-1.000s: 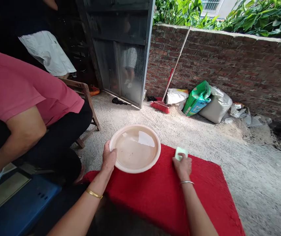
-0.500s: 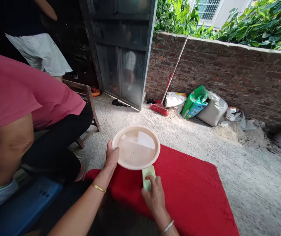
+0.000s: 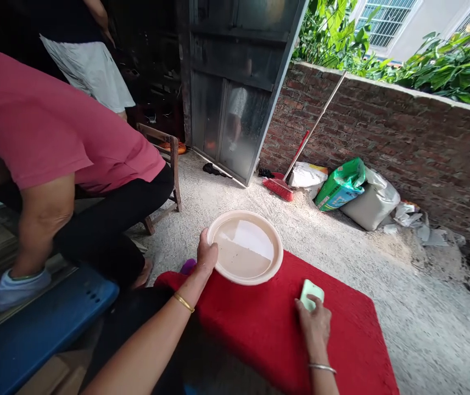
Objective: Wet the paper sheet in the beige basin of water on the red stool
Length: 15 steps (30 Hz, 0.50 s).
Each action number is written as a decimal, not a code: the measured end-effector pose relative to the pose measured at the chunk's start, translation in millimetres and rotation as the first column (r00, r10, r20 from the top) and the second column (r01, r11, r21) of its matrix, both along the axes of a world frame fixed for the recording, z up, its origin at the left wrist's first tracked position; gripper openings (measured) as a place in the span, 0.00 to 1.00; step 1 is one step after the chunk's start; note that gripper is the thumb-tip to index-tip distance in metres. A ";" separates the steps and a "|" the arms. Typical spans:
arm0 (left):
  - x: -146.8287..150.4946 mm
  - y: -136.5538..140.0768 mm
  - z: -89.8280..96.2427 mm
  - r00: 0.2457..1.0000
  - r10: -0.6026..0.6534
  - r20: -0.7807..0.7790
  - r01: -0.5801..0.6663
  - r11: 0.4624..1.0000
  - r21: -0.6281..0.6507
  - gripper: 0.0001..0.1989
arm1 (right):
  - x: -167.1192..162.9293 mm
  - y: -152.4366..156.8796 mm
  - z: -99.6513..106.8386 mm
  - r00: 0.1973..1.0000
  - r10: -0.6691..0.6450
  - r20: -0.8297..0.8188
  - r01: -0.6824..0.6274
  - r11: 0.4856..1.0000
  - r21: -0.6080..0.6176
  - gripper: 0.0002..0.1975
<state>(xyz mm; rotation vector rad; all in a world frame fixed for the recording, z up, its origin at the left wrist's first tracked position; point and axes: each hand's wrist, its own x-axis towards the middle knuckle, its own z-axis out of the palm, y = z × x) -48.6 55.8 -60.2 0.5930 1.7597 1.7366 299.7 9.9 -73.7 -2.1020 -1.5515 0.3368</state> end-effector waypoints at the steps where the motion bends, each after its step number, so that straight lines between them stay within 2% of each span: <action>1: 0.0 0.1 -0.5 1.000 -0.003 -0.009 0.003 1.000 0.002 0.38 | -17.6 -5.9 -5.0 1.000 0.009 -0.010 -0.009 1.000 0.011 0.26; 3: -0.3 0.0 -0.4 1.000 -0.013 -0.019 0.013 1.000 -0.003 0.38 | -57.9 -26.4 -14.0 0.994 0.095 -0.059 -0.092 0.994 0.054 0.24; 5: -0.9 -0.2 0.6 1.000 -0.017 -0.010 0.017 1.000 -0.009 0.38 | -96.9 -54.1 -17.2 0.948 0.277 -0.155 -0.269 0.960 0.071 0.20; 6: -1.2 -0.4 1.2 1.000 -0.016 -0.004 0.016 1.000 -0.011 0.38 | -113.3 -68.3 -15.5 0.898 0.379 -0.224 -0.377 0.925 0.054 0.18; 8: -1.8 -0.7 1.9 1.000 -0.017 -0.006 0.017 1.000 -0.016 0.38 | -135.1 -92.1 -6.4 0.758 0.537 -0.370 -0.591 0.806 -0.040 0.17; 10: -2.4 -0.9 1.6 1.000 -0.024 -0.018 0.023 0.999 -0.022 0.38 | -137.3 -104.9 6.1 0.649 0.594 -0.475 -0.722 0.678 -0.138 0.18; 11: -2.7 -0.8 1.2 0.999 -0.025 -0.022 0.025 0.999 -0.026 0.38 | -129.7 -106.8 11.7 0.638 0.589 -0.496 -0.734 0.660 -0.160 0.17; 12: -3.0 -0.7 0.6 0.999 -0.025 -0.024 0.024 0.999 -0.031 0.38 | -116.0 -106.3 15.7 0.659 0.564 -0.498 -0.708 0.688 -0.156 0.17; 15: -3.2 0.3 -0.8 1.000 -0.021 -0.018 0.020 0.998 -0.052 0.39 | -43.2 -100.4 15.8 0.834 0.367 -0.411 -0.426 0.903 -0.057 0.17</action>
